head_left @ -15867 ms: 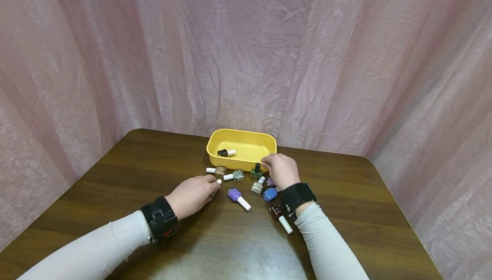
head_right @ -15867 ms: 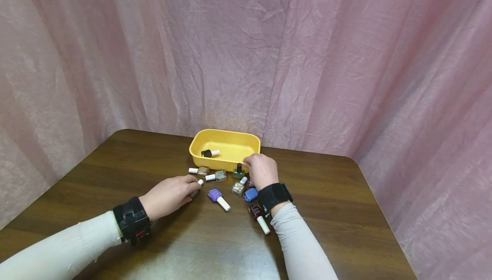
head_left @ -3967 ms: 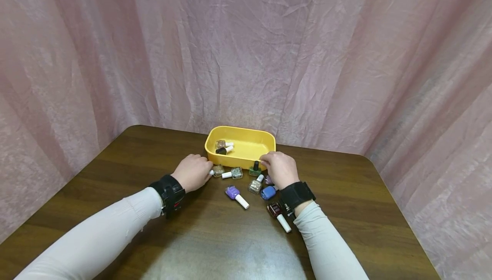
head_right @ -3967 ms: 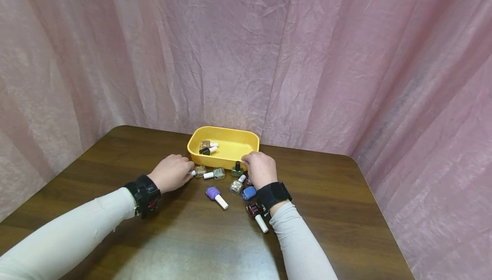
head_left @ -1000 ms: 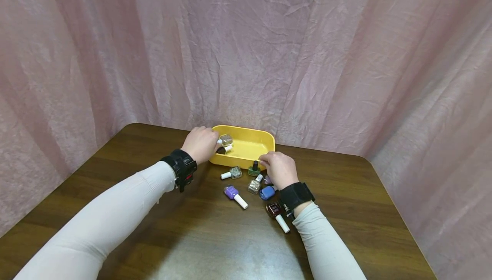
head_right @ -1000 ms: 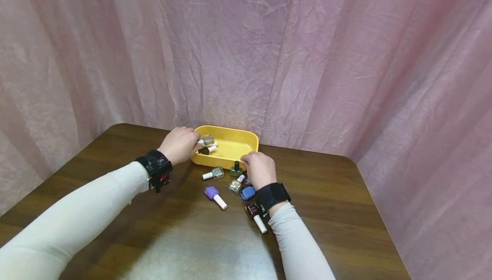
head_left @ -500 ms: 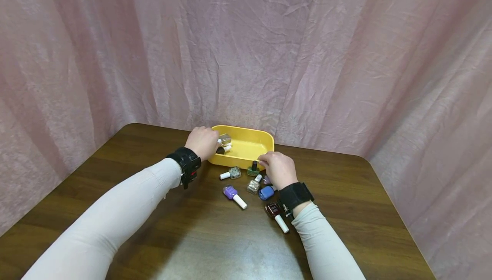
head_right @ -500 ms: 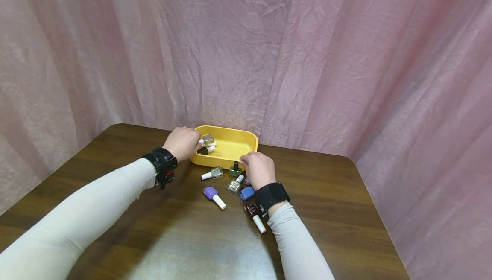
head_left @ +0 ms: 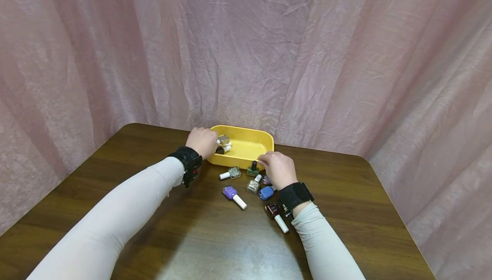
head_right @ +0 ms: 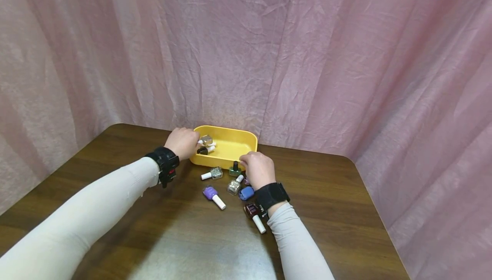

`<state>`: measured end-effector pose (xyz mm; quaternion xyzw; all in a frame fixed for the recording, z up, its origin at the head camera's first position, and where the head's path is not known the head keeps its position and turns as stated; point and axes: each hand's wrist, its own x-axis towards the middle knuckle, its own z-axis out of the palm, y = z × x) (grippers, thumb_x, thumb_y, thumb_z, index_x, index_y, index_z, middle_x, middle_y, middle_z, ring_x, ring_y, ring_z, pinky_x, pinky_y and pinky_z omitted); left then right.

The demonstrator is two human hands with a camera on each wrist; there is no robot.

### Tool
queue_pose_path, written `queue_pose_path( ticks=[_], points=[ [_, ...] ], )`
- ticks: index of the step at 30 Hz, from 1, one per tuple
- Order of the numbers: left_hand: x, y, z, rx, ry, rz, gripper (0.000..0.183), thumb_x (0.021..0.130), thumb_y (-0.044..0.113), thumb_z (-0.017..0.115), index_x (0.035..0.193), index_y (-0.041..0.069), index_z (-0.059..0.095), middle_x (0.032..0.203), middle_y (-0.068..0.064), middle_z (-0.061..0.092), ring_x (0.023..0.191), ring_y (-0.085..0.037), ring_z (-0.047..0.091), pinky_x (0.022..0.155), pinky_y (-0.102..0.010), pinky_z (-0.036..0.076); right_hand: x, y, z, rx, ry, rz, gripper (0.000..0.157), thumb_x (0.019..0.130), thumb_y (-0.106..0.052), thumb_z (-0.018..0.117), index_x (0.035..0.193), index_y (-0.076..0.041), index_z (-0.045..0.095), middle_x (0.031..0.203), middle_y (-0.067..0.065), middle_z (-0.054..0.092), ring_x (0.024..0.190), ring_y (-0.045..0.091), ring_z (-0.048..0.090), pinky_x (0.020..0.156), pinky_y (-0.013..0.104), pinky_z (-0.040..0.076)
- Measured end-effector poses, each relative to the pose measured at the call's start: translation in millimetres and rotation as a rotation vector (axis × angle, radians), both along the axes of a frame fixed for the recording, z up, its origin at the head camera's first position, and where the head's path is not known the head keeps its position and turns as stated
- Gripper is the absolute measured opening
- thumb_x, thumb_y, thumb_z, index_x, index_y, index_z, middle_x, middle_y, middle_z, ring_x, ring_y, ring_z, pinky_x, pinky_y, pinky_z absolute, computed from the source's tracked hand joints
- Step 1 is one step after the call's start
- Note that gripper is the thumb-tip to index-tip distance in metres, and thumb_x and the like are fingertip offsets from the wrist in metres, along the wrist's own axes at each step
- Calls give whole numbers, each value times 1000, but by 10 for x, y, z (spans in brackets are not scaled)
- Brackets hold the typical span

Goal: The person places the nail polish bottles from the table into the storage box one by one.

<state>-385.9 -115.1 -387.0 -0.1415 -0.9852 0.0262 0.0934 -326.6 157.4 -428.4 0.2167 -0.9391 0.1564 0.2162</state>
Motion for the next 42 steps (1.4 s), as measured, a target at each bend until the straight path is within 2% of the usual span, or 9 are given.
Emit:
queue_pose_path(
  ticks=[9, 18, 24, 42],
  points=[
    [-39, 74, 24, -29, -41, 24, 23, 108, 26, 70, 111, 7, 83, 105, -14, 80, 101, -37, 71, 102, -56, 51, -3, 0, 2, 0, 4, -6, 8, 100, -15, 83, 105, -15, 87, 99, 2, 81, 91, 25, 77, 78, 47, 62],
    [-135, 64, -91, -41, -25, 8, 17, 104, 19, 69, 102, 9, 82, 101, -13, 80, 97, -37, 72, 101, -59, 49, -3, -8, -1, 2, 0, -9, 7, 99, -15, 83, 105, -15, 87, 100, 2, 81, 93, 25, 77, 79, 47, 62],
    [-168, 74, -114, -39, -38, 26, 16, 101, 15, 68, 103, 9, 82, 101, -13, 80, 98, -37, 71, 103, -60, 47, -5, -17, 9, 2, -3, -9, 7, 100, -15, 83, 105, -15, 87, 99, 2, 81, 92, 24, 77, 79, 47, 62],
    [-159, 116, -91, -41, -62, 37, 22, 103, 10, 61, 108, 9, 83, 108, -14, 81, 104, -38, 71, 111, -64, 42, 2, -15, 19, 6, -8, -11, 8, 100, -16, 83, 106, -15, 87, 101, 2, 81, 93, 25, 77, 79, 47, 62]
  ],
)
